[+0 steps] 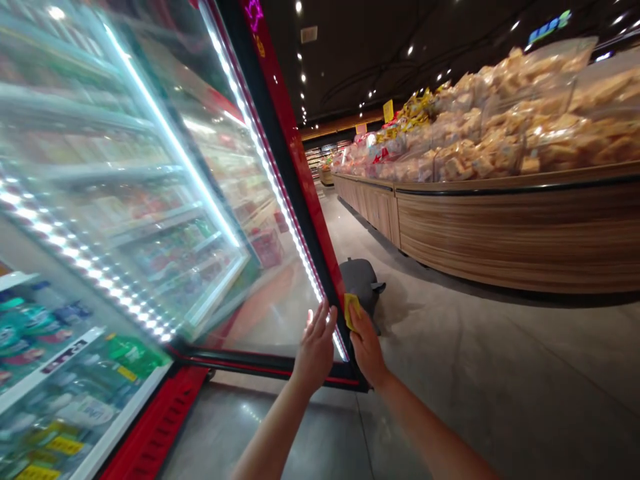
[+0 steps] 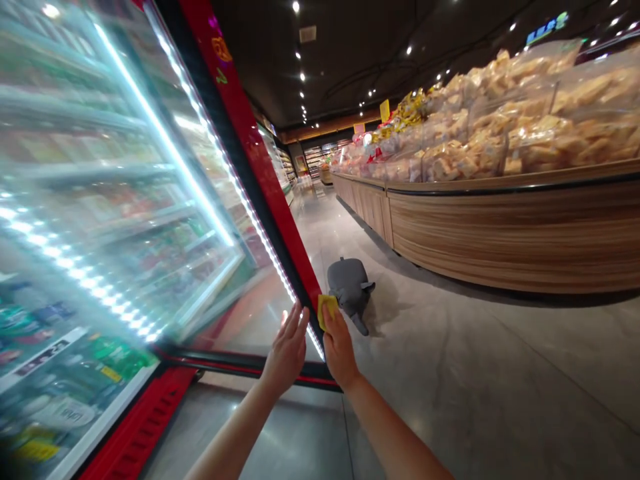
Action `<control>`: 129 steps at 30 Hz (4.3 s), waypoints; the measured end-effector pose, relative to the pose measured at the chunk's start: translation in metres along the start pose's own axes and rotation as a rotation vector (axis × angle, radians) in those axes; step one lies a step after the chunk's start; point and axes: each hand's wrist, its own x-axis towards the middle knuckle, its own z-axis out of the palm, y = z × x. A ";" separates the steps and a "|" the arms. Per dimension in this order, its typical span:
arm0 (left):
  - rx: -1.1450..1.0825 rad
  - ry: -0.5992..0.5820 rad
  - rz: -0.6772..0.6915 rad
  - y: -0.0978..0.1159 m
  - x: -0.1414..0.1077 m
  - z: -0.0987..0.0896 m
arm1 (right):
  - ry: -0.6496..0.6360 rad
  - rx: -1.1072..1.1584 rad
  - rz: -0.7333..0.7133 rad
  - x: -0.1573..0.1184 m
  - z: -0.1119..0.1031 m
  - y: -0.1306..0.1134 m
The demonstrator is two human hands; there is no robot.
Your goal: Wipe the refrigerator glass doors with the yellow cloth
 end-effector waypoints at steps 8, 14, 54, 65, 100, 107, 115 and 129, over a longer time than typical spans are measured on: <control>0.020 0.022 -0.018 -0.008 0.017 -0.017 | -0.046 0.170 -0.075 0.110 -0.011 -0.024; 0.105 0.092 0.045 -0.022 0.050 -0.034 | -0.037 0.360 0.011 0.078 -0.009 -0.014; 0.048 0.259 0.074 -0.034 0.142 -0.092 | -0.142 0.632 0.030 0.156 -0.045 -0.053; -0.003 0.190 -0.025 -0.010 0.068 -0.030 | -0.019 0.556 0.438 -0.047 0.010 -0.003; 0.094 0.410 0.058 -0.057 0.172 -0.133 | 0.022 0.447 -0.303 0.247 -0.018 -0.101; 0.143 0.404 0.054 -0.075 0.204 -0.168 | 0.027 0.409 -0.523 0.351 -0.026 -0.137; 0.142 0.505 0.091 -0.079 0.253 -0.203 | 0.038 0.359 -0.701 0.443 -0.038 -0.186; 0.105 0.551 0.150 -0.072 0.242 -0.218 | 0.049 0.315 -0.792 0.462 -0.049 -0.216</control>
